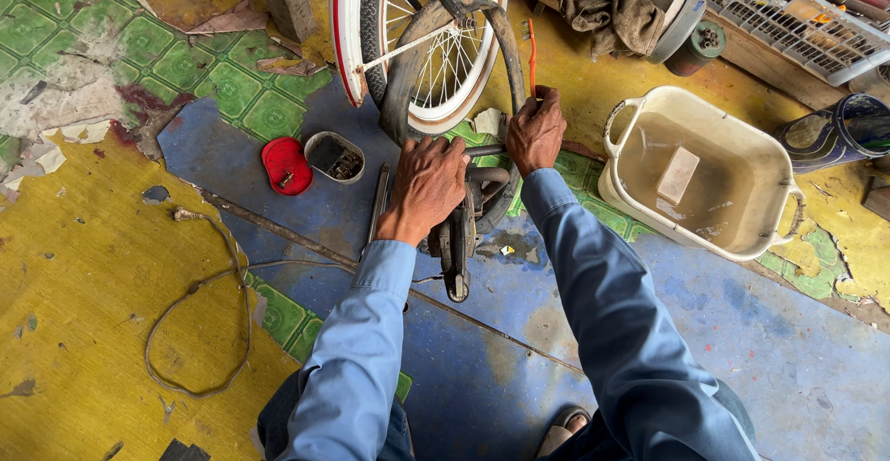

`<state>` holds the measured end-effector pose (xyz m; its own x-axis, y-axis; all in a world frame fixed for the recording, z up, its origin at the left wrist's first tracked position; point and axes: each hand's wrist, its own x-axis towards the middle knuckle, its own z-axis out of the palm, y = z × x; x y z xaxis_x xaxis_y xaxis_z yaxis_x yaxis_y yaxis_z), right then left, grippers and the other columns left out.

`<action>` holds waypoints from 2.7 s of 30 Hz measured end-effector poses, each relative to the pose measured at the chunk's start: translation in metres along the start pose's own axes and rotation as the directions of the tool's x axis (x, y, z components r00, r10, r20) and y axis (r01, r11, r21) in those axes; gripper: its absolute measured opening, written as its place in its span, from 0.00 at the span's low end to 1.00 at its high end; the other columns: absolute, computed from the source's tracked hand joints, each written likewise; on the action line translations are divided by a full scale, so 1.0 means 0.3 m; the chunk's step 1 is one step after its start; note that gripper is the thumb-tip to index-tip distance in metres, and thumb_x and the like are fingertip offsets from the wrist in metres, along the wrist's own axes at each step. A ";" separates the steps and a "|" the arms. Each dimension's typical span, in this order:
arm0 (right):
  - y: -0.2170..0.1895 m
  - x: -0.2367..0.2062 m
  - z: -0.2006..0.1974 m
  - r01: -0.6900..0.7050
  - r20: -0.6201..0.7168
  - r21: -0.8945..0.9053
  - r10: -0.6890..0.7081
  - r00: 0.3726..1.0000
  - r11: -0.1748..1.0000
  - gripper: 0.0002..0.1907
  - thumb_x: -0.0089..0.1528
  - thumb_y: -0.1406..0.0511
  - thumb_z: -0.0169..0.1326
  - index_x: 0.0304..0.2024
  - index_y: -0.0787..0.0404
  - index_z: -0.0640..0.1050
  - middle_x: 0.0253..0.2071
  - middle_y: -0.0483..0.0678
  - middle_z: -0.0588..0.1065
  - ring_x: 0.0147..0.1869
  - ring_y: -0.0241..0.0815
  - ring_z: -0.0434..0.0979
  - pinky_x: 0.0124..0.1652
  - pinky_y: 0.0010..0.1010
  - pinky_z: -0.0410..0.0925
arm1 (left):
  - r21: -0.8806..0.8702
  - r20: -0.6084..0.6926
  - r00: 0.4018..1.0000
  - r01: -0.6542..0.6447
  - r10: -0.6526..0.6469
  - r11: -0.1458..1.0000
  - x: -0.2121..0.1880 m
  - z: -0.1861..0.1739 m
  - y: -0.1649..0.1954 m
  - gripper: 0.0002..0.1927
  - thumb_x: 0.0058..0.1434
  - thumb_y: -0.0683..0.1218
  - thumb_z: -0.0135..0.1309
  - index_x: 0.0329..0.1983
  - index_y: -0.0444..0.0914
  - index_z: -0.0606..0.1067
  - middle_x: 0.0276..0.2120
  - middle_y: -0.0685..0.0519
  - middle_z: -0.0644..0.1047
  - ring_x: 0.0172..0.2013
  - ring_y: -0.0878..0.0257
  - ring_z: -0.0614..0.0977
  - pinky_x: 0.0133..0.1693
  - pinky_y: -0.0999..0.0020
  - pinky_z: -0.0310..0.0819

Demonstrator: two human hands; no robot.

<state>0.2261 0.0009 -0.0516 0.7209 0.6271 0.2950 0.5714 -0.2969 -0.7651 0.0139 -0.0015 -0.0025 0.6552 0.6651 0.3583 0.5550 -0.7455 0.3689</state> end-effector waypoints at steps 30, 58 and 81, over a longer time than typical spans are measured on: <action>0.004 0.001 0.003 -0.010 -0.015 0.031 0.011 1.000 0.999 0.13 0.69 0.65 0.46 0.50 0.68 0.73 0.39 0.63 0.79 0.40 0.60 0.78 0.43 0.53 0.68 | -0.014 -0.013 1.000 0.003 -0.003 1.000 0.000 -0.006 0.007 0.12 0.68 0.46 0.49 0.47 0.34 0.77 0.36 0.42 0.80 0.41 0.49 0.78 0.47 0.52 0.65; 0.018 0.006 0.010 -0.047 -0.010 0.054 0.047 0.999 0.997 0.13 0.69 0.65 0.46 0.49 0.69 0.74 0.38 0.62 0.79 0.38 0.57 0.80 0.42 0.50 0.70 | -0.017 -0.017 1.000 -0.001 0.001 1.000 0.000 -0.008 0.008 0.13 0.69 0.47 0.49 0.47 0.33 0.77 0.36 0.43 0.80 0.40 0.50 0.78 0.47 0.52 0.65; 0.011 0.006 0.002 -0.075 0.017 0.069 0.074 0.997 0.995 0.13 0.69 0.65 0.45 0.50 0.69 0.73 0.38 0.62 0.79 0.37 0.54 0.80 0.42 0.50 0.70 | -0.016 0.001 1.000 0.014 -0.014 1.000 0.000 -0.006 0.010 0.14 0.70 0.48 0.48 0.48 0.33 0.77 0.36 0.43 0.80 0.41 0.51 0.78 0.48 0.52 0.65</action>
<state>0.2290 0.0016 -0.0538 0.7543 0.6156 0.2279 0.4873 -0.2925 -0.8228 0.0146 -0.0035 0.0003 0.6477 0.6756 0.3522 0.5563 -0.7352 0.3873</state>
